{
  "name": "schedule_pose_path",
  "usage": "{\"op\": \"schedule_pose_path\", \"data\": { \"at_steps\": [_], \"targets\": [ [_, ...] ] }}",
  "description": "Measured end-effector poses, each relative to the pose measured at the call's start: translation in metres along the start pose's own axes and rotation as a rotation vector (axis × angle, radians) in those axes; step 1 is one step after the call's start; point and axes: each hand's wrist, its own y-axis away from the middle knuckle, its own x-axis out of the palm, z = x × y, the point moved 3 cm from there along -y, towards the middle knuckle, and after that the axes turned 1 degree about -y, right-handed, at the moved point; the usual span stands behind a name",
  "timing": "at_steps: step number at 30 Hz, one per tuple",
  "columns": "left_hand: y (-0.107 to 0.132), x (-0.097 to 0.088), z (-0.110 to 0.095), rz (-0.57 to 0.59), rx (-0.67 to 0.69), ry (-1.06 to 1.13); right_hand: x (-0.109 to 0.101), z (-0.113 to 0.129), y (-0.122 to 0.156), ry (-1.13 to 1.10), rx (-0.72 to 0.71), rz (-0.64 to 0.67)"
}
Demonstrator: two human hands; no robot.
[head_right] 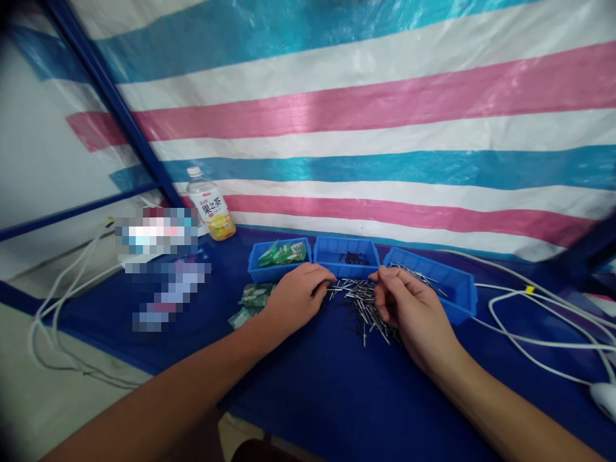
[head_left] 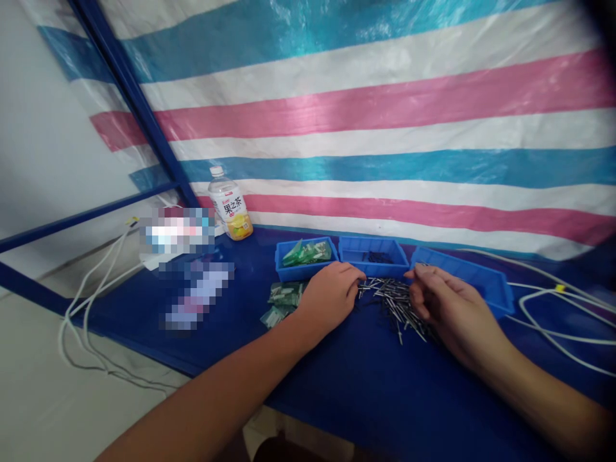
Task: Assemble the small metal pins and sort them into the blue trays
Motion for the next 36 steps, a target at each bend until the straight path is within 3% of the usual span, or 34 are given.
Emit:
{"op": "schedule_pose_path", "data": {
  "at_steps": [4, 7, 15, 28, 36],
  "targets": [
    [0.002, -0.004, -0.006, -0.004, -0.006, -0.122, -0.001, -0.001, -0.001, -0.004, 0.006, 0.005],
    [0.004, -0.003, -0.008, 0.062, -0.038, -0.191, -0.001, -0.002, -0.002, -0.006, 0.006, 0.010],
    [0.004, 0.000, -0.006, 0.166, -0.065, -0.187, -0.002, -0.003, -0.002, 0.004, 0.001, 0.025],
    [0.003, 0.004, -0.002, 0.083, 0.018, -0.139, 0.003, 0.001, -0.002, -0.034, 0.051, 0.055],
    [0.004, 0.008, -0.003, 0.110, 0.060, -0.156, 0.003, 0.001, -0.001, -0.027, 0.058, 0.055]
  ]
}}
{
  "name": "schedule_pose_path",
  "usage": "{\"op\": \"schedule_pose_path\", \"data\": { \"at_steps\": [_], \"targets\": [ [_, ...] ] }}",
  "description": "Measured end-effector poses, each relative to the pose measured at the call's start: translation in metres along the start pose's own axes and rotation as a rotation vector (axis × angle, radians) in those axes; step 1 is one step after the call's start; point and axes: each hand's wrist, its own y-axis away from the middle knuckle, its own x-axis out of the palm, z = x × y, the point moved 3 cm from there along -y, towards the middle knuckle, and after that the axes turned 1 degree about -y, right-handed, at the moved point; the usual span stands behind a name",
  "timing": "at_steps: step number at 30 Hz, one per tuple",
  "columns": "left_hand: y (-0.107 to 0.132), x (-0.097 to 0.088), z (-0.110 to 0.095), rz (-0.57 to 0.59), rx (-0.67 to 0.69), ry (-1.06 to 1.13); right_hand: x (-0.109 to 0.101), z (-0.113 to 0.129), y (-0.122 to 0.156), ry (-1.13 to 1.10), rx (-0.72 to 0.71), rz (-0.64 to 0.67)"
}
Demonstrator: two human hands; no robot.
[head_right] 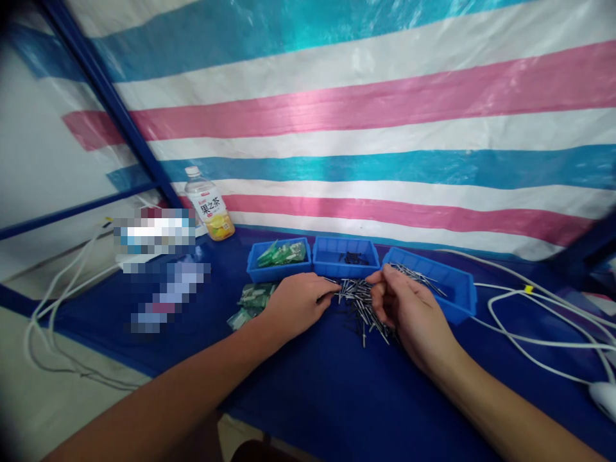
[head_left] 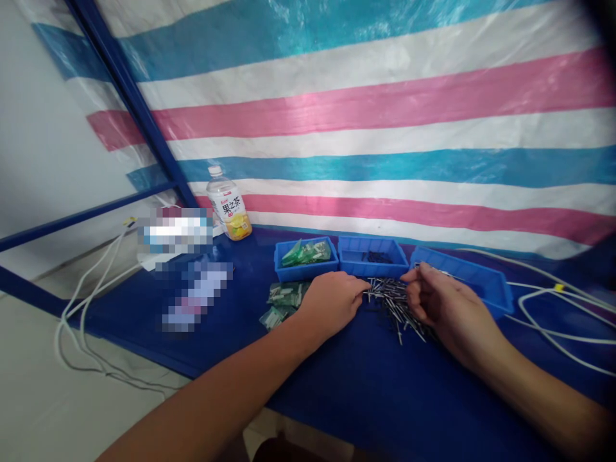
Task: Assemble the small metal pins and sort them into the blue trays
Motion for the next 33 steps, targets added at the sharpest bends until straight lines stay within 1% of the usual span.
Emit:
{"op": "schedule_pose_path", "data": {
  "at_steps": [4, 7, 9, 12, 14, 18, 20, 23, 26, 33],
  "targets": [
    [0.000, -0.002, -0.001, -0.080, 0.020, 0.020, -0.001, -0.001, -0.001, -0.001, 0.014, 0.000],
    [-0.001, -0.007, -0.002, -0.176, 0.045, 0.070, -0.001, -0.002, -0.001, 0.004, 0.005, 0.016],
    [-0.002, -0.011, -0.002, -0.250, 0.038, 0.139, -0.002, -0.003, 0.000, 0.028, -0.019, 0.024],
    [-0.003, -0.018, -0.004, -0.347, -0.009, 0.280, -0.003, -0.002, 0.002, 0.143, -0.070, 0.033],
    [-0.003, -0.022, -0.008, -0.375, -0.022, 0.380, -0.002, 0.000, 0.004, 0.264, -0.115, 0.060],
    [-0.004, -0.023, -0.016, -0.346, -0.035, 0.581, 0.000, 0.003, 0.007, 0.458, -0.315, 0.091],
    [-0.004, -0.021, -0.018, -0.310, -0.064, 0.663, 0.000, 0.002, 0.008, 0.526, -0.373, 0.119],
    [-0.004, -0.017, -0.018, -0.249, -0.088, 0.748, 0.001, -0.001, 0.010, 0.584, -0.377, 0.136],
    [-0.003, -0.015, -0.017, -0.210, -0.079, 0.792, 0.002, -0.001, 0.012, 0.598, -0.391, 0.140],
    [-0.005, -0.020, -0.019, -0.224, -0.128, 0.848, 0.005, 0.001, 0.014, 0.622, -0.385, 0.125]
  ]
}}
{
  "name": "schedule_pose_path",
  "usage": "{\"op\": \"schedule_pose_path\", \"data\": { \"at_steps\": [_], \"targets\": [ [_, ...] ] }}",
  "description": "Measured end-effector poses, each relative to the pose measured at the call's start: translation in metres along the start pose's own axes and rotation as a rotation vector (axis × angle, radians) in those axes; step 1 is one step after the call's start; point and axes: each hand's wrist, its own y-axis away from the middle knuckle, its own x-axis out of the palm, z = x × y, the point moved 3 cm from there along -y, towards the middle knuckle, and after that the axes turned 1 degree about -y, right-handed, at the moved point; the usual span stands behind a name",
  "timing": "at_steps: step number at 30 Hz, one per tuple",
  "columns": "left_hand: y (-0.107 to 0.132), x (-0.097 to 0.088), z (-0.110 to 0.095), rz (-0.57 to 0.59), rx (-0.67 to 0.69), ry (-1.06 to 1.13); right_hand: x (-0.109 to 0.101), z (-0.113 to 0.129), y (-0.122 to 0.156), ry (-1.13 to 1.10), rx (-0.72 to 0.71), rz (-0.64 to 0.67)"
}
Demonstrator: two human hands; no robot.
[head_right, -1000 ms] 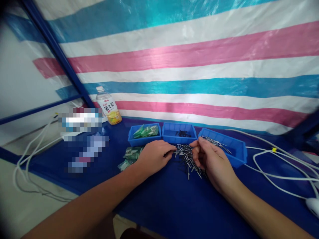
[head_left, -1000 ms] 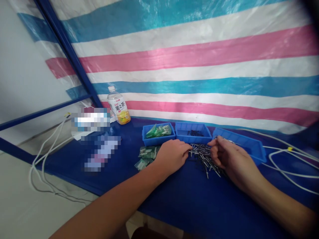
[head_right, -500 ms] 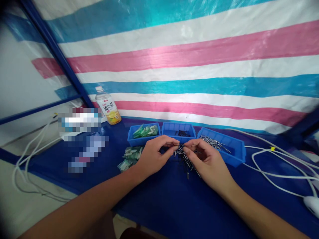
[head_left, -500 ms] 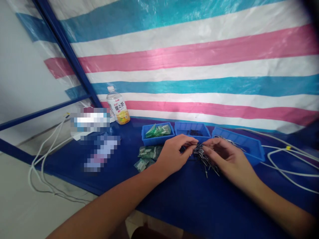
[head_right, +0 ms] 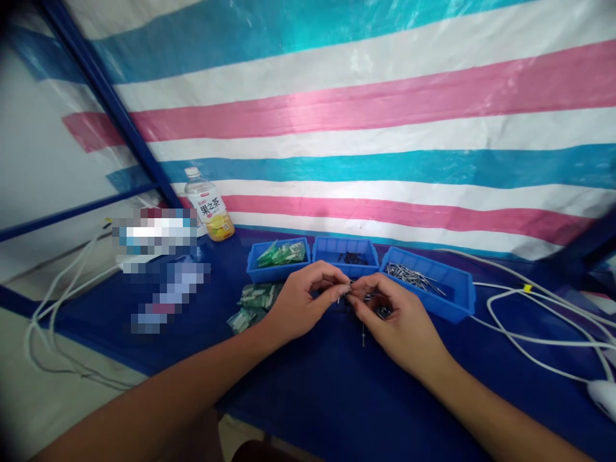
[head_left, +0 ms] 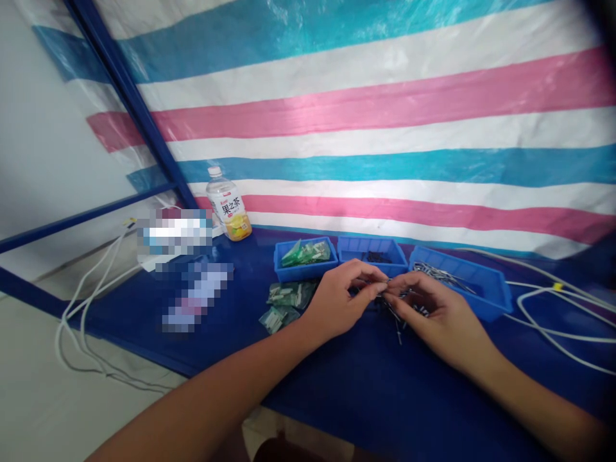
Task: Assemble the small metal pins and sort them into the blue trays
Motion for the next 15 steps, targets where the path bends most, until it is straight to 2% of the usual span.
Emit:
{"op": "schedule_pose_path", "data": {
  "at_steps": [5, 9, 15],
  "targets": [
    [0.000, 0.002, 0.004, 0.063, -0.106, 0.184, 0.000, -0.003, 0.001, 0.034, -0.009, 0.001],
    [0.001, 0.006, 0.011, 0.059, -0.176, 0.368, 0.001, -0.003, 0.001, 0.022, -0.032, 0.017],
    [0.000, 0.006, 0.012, 0.054, -0.165, 0.331, 0.001, 0.001, 0.000, -0.048, -0.066, 0.023]
  ]
}}
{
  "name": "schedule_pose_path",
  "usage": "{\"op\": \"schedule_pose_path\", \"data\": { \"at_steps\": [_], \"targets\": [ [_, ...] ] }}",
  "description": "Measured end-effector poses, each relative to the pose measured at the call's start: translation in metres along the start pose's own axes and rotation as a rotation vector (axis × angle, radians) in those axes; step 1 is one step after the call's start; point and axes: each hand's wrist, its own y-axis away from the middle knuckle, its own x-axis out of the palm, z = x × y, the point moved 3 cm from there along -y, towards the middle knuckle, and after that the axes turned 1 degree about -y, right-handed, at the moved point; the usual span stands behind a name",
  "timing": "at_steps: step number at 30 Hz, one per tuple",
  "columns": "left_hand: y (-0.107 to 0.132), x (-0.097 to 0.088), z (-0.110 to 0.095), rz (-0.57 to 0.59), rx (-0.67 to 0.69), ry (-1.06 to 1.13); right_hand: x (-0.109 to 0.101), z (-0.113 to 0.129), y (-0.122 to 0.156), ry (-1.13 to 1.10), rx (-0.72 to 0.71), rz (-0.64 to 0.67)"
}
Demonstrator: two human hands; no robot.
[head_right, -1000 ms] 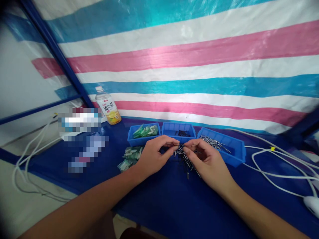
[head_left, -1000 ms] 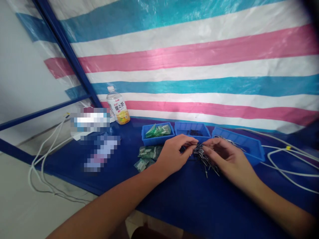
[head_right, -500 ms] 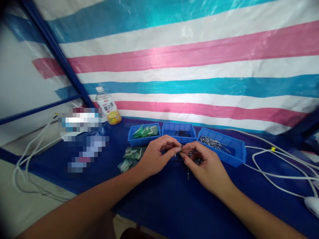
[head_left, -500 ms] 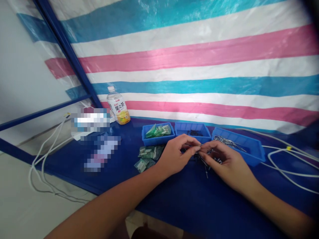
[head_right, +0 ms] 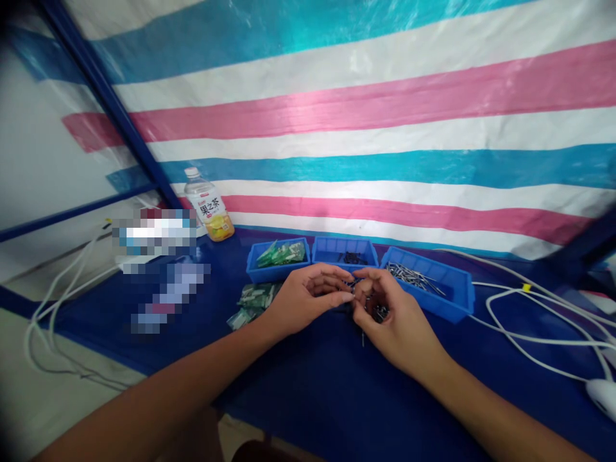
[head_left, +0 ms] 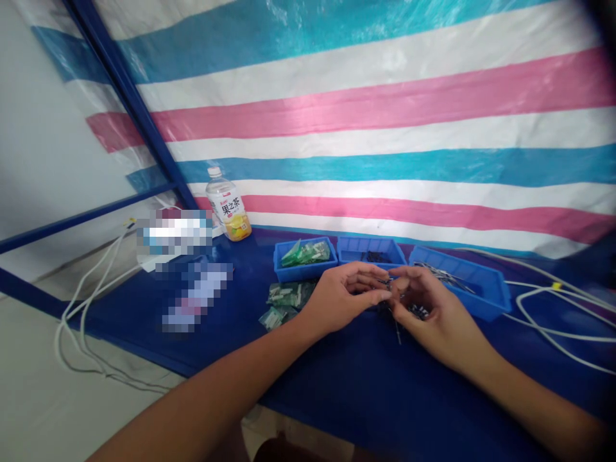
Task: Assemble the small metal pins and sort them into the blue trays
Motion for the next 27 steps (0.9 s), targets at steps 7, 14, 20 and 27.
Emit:
{"op": "schedule_pose_path", "data": {
  "at_steps": [7, 14, 20, 27],
  "targets": [
    [0.006, -0.001, -0.009, 0.014, -0.031, -0.370, -0.009, 0.006, 0.000, 0.240, -0.053, -0.105],
    [0.005, 0.004, -0.014, 0.054, 0.141, -0.465, -0.007, 0.006, -0.001, 0.316, -0.099, -0.063],
    [0.003, 0.000, -0.010, 0.005, 0.111, -0.388, -0.005, 0.004, -0.003, 0.271, -0.090, -0.039],
    [0.001, -0.006, 0.002, -0.085, 0.036, -0.184, -0.002, -0.005, 0.000, 0.154, 0.044, -0.007]
  ]
}}
